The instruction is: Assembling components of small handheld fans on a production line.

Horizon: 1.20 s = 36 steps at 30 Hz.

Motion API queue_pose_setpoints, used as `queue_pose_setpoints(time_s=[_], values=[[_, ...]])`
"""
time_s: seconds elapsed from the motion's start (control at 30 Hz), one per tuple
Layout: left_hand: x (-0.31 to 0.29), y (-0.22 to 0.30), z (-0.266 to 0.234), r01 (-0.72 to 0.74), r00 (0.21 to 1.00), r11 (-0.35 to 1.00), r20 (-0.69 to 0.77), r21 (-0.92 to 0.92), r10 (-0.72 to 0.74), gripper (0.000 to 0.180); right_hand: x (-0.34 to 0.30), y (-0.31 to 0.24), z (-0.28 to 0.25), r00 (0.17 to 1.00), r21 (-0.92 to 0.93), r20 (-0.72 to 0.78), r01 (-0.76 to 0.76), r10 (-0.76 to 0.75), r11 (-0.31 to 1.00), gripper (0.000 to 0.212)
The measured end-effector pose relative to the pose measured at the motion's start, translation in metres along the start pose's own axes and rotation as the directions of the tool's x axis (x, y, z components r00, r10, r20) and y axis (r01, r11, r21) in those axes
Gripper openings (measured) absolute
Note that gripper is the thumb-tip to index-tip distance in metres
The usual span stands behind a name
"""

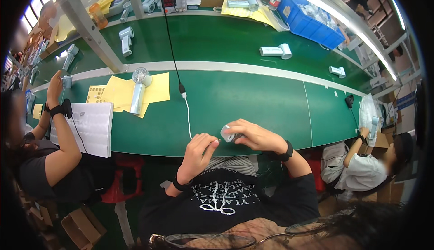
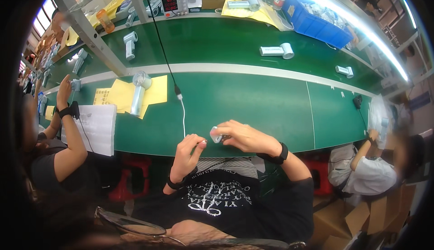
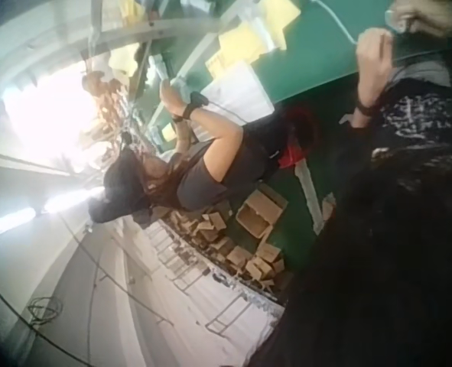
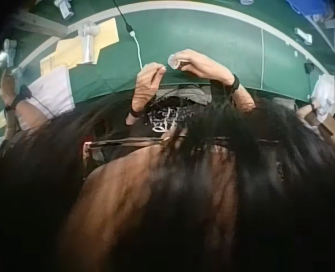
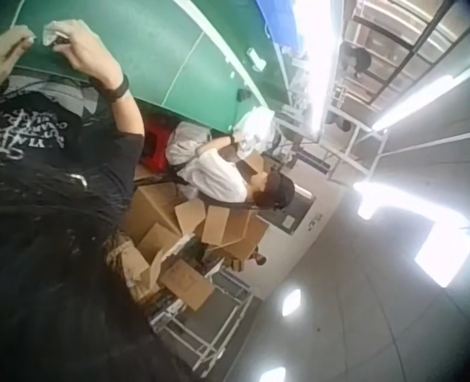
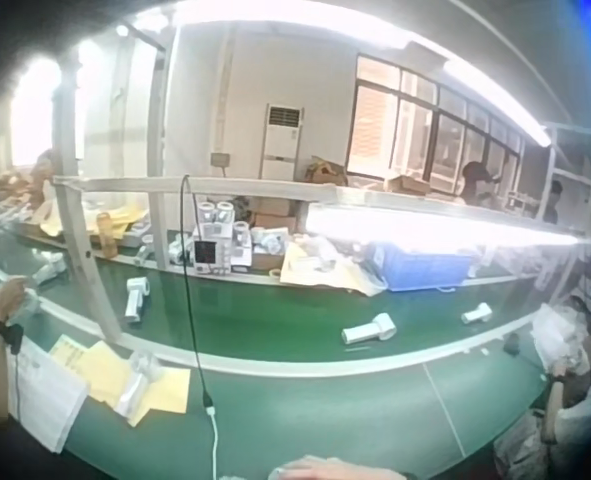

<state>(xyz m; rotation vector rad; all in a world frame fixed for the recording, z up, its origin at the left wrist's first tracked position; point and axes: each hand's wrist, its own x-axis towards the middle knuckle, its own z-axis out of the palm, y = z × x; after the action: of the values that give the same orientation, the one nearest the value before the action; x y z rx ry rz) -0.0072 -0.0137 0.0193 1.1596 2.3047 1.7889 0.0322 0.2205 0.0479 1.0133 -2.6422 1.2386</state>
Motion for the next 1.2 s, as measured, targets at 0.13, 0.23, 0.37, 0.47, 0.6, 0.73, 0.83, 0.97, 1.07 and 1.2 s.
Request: queue_pose_setpoints(time_s=[0.13,0.23,0.37,0.47,0.6,0.73,0.83,0.97,1.07,1.2], values=[[0.000,-0.001,0.003,-0.056,0.997,0.995,0.063,0.087,0.050,0.008,0.001,-0.011,0.003,0.931,0.031,0.158,-0.338,0.329,0.941,0.055],[0.001,0.001,-0.001,-0.074,0.993,0.989,0.105,0.128,0.060,0.009,0.000,0.001,0.014,0.996,0.056,-0.013,-0.085,0.086,0.995,0.063],[0.000,0.001,-0.006,-0.101,0.985,0.976,0.157,0.190,0.072,0.009,0.003,0.002,0.011,0.991,0.011,0.065,-0.117,0.116,0.993,0.067],[-0.002,-0.003,-0.007,-0.105,0.979,0.972,0.192,0.210,0.064,0.010,0.007,0.000,0.010,0.985,-0.039,0.123,-0.120,0.124,0.992,0.068],[-0.004,-0.008,-0.008,-0.119,0.965,0.965,0.258,0.233,0.057,0.011,0.013,-0.002,0.009,0.976,-0.122,0.174,-0.113,0.133,0.986,0.069],[-0.006,-0.014,-0.005,-0.130,0.962,0.959,0.265,0.252,0.061,0.013,0.017,-0.001,0.010,0.967,-0.234,0.206,-0.100,0.150,0.967,0.070],[-0.008,-0.021,-0.001,-0.127,0.964,0.956,0.262,0.265,0.055,0.012,0.018,0.000,0.012,0.960,-0.265,0.217,-0.116,0.177,0.957,0.070],[-0.004,-0.021,0.000,-0.128,0.966,0.948,0.255,0.290,0.053,0.014,0.020,0.004,0.014,0.958,-0.238,0.205,-0.149,0.200,0.960,0.069],[-0.004,-0.023,-0.003,-0.119,0.961,0.954,0.273,0.275,0.041,0.015,0.020,0.004,0.012,0.969,-0.224,0.177,-0.129,0.171,0.966,0.071],[-0.006,-0.023,-0.002,-0.109,0.963,0.955,0.269,0.277,0.031,0.017,0.015,0.005,-0.001,0.959,-0.257,0.197,-0.150,0.203,0.955,0.068]])
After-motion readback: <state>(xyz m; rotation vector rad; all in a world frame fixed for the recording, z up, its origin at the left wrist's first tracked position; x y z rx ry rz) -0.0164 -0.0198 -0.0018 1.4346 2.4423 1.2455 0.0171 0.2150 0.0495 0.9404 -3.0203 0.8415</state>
